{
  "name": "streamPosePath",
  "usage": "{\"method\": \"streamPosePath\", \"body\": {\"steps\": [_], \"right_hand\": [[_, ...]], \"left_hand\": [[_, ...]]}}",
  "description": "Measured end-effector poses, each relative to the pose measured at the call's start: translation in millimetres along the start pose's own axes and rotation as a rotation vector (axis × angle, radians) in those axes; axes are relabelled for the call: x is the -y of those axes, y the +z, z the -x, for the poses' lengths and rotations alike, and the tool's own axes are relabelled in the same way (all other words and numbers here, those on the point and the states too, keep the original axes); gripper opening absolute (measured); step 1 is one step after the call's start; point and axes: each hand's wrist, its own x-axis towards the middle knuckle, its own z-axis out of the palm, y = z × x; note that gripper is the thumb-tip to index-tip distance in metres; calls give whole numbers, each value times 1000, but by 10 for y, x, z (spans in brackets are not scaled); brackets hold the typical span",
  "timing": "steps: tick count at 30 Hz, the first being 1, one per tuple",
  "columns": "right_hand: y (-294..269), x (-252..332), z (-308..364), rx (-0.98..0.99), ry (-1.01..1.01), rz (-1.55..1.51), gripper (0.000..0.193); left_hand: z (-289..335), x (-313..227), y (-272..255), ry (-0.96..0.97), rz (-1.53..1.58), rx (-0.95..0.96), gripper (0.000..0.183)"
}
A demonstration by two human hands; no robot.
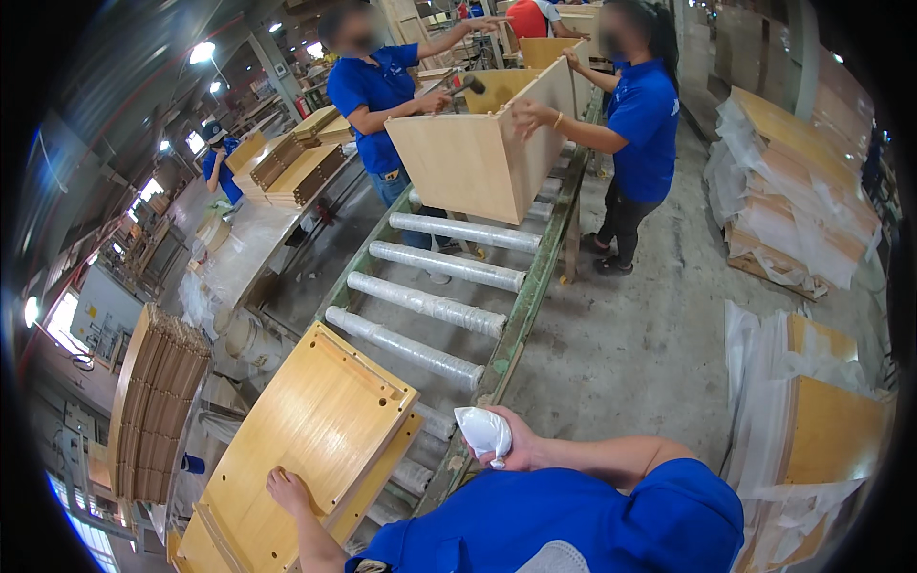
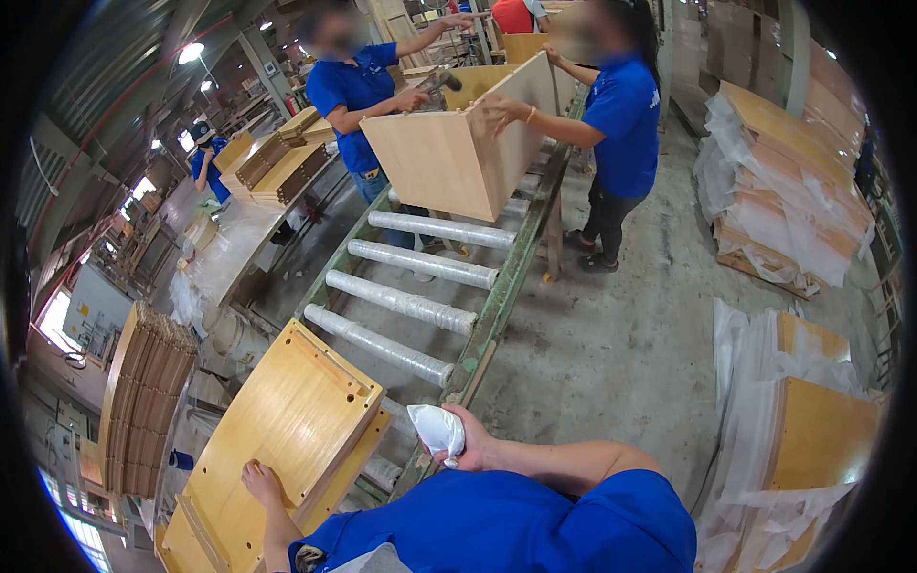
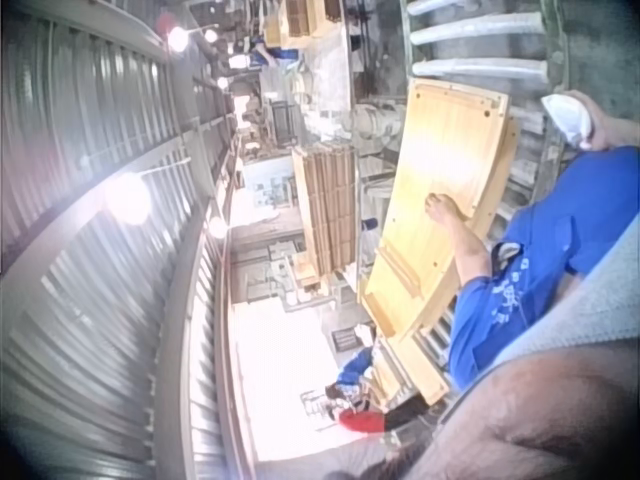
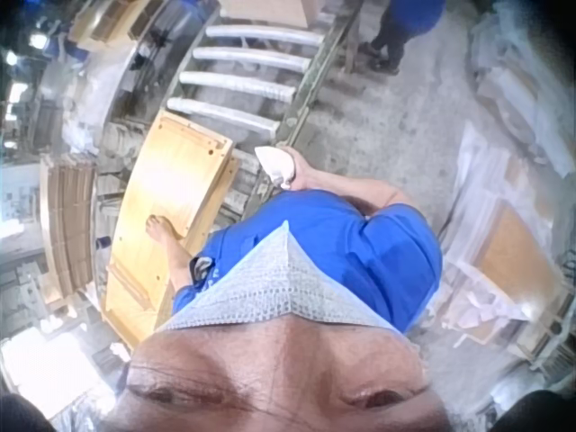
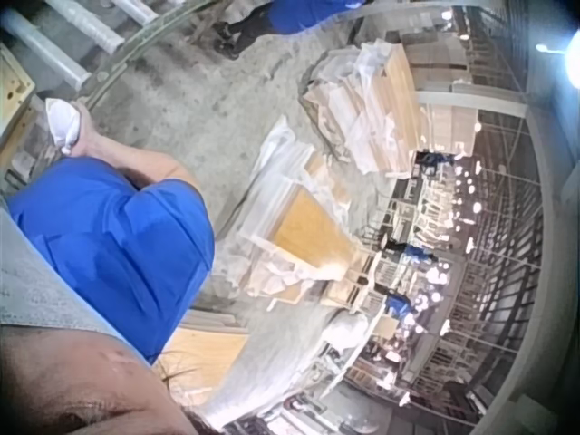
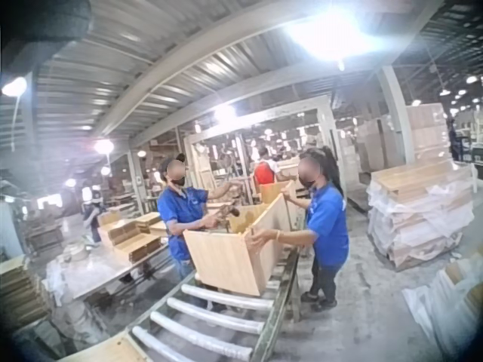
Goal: The person wipes the surface of wooden furniture panels with a white cloth. They move along a roller conveyor, cleaning individual panels one by one in a factory setting.
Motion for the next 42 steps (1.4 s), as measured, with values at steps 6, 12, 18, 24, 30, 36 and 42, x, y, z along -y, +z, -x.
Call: {"method": "streamPosePath", "body": {"steps": [6,12,18,24,30,36,42], "right_hand": [[15,-16,-4,-24,-24,33,42],[22,-11,-4,-22,-19,31,42],[31,-7,-4,-32,-8,10,42],[37,-24,-46,-40,-9,13,42],[-85,16,-67,-69,-58,42,44],[-49,2,-100,-94,-68,51,40],[5,-2,-56,-94,-94,38,37]], "left_hand": [[-8,17,-3,-5,-15,-1,20],[-6,-2,-13,-3,-13,21,19],[3,-17,-10,-4,-4,27,19],[-23,9,-43,-14,-2,23,20],[21,-135,-49,52,7,44,25],[-13,-89,-87,525,-490,-104,15],[19,4,-42,551,-410,-245,9]]}}
